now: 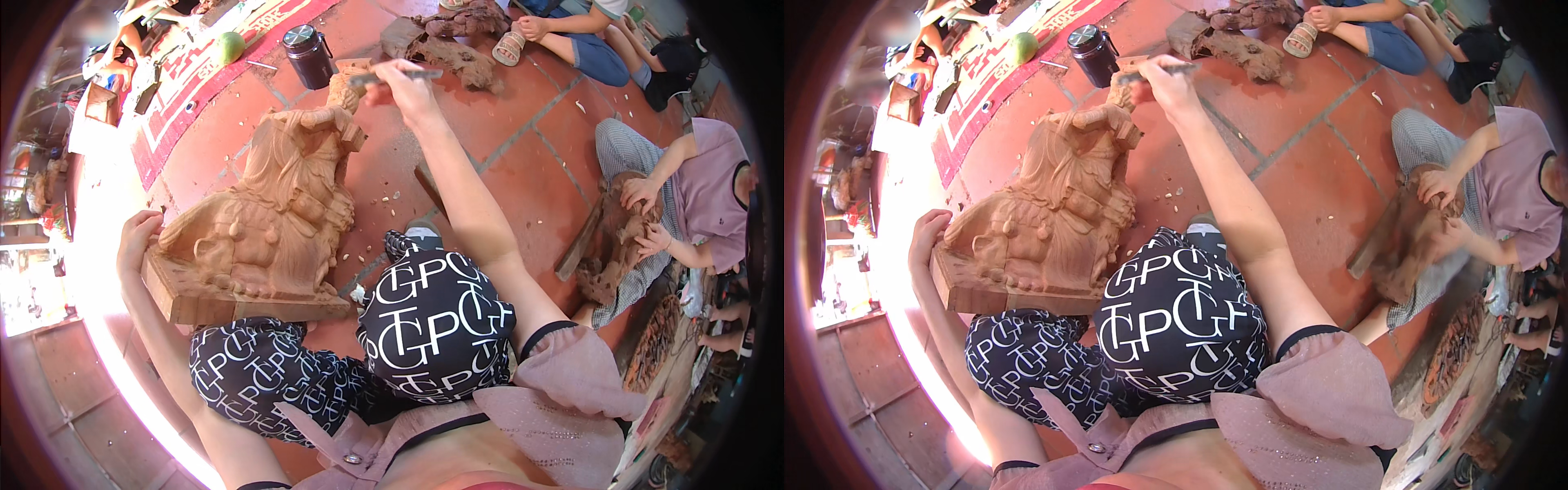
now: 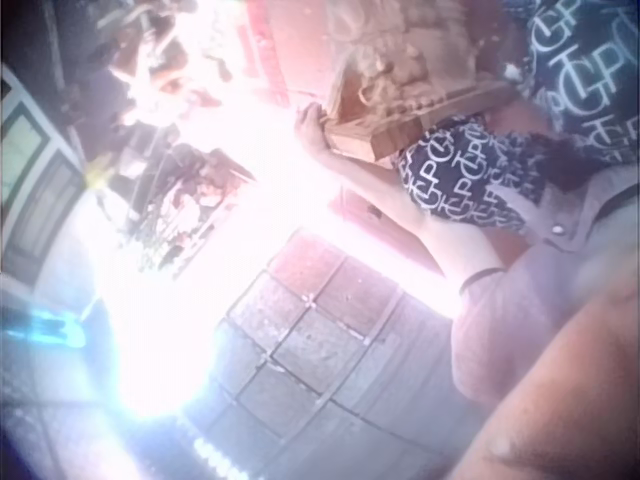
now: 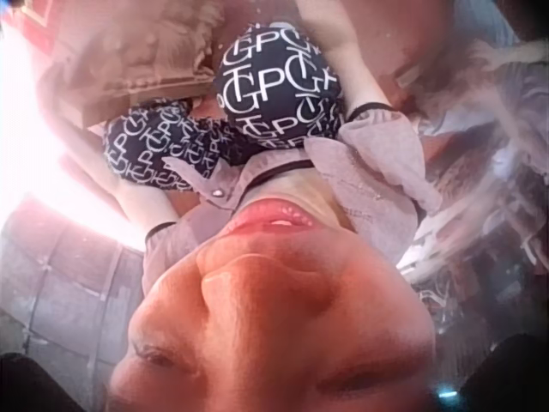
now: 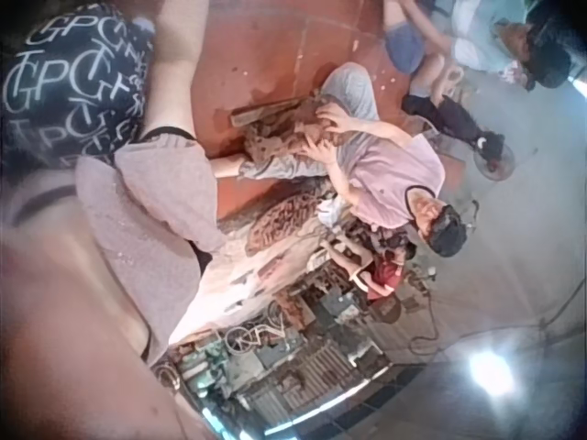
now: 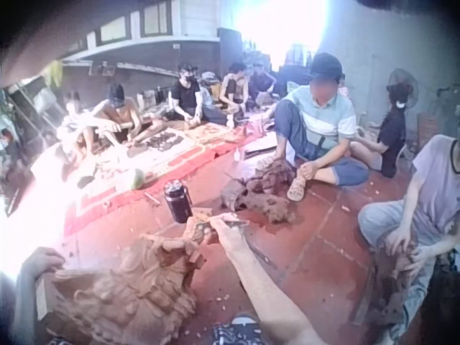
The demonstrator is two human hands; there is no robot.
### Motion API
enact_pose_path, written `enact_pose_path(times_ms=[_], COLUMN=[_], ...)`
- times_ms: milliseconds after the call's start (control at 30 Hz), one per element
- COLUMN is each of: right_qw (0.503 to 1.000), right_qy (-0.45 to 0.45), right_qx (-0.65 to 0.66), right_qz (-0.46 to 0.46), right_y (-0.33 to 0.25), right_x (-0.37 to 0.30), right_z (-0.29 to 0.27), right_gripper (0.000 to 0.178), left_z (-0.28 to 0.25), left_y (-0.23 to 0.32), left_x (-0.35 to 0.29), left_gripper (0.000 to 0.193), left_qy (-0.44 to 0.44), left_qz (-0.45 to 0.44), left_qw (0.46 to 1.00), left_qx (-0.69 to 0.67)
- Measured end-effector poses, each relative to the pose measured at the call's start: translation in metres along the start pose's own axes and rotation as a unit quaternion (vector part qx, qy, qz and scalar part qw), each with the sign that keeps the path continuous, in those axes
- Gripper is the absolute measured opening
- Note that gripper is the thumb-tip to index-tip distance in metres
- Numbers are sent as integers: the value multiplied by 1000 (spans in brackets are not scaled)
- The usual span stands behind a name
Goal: The person carves a wooden figurine using a small carving knife while sitting on the floor. They hold the wood with one hand and carefully remove shavings with the other, focusing on detailing the figure's features.
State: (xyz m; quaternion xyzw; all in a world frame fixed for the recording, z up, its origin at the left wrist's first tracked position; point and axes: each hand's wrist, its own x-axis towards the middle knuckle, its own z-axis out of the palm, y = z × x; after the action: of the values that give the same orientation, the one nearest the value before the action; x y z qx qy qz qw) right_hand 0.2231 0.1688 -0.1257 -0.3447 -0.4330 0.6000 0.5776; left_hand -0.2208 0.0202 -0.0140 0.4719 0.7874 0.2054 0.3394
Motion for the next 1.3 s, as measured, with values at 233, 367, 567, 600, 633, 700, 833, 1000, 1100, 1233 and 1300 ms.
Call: enact_pose_path(times_ms=[233,367,567,600,633,700,833,1000,1100,1233,1300], right_qw=[991,994,977,968,955,967,991,988,993,983,979], right_qy=[2,51,107,103,98,88,80,64,43,79,66], right_qx=[-127,-85,-182,-227,-273,-234,-105,-139,-99,-161,-193], right_qz=[44,43,-18,-41,-62,-44,29,36,47,46,15], right_y=[39,40,56,55,54,62,53,53,45,34,29], right_x=[-59,-50,-35,-35,-36,-33,-29,-26,-25,-19,-24], right_z=[-17,-9,-1,4,7,8,-1,3,3,2,15], right_gripper=[13,18,23,22,22,22,22,23,24,24,26], left_z=[3,-3,-3,-5,-6,-8,-6,-6,-7,-1,1], left_y=[-1,-11,-12,-11,-9,-16,-11,-8,-8,5,6], left_x=[5,9,13,12,11,17,15,14,11,9,8], left_gripper=[26,27,29,30,30,32,32,32,33,33,33], left_qy=[-14,-14,-30,-29,-28,-36,-40,-40,-46,-57,-55], left_qz=[-15,-9,-21,-22,-22,-22,-23,-27,-29,-24,-22], left_qw=[999,1000,999,999,999,999,999,999,999,998,998], left_qx=[-42,-23,-20,-14,-9,-10,-9,8,-3,7,9])
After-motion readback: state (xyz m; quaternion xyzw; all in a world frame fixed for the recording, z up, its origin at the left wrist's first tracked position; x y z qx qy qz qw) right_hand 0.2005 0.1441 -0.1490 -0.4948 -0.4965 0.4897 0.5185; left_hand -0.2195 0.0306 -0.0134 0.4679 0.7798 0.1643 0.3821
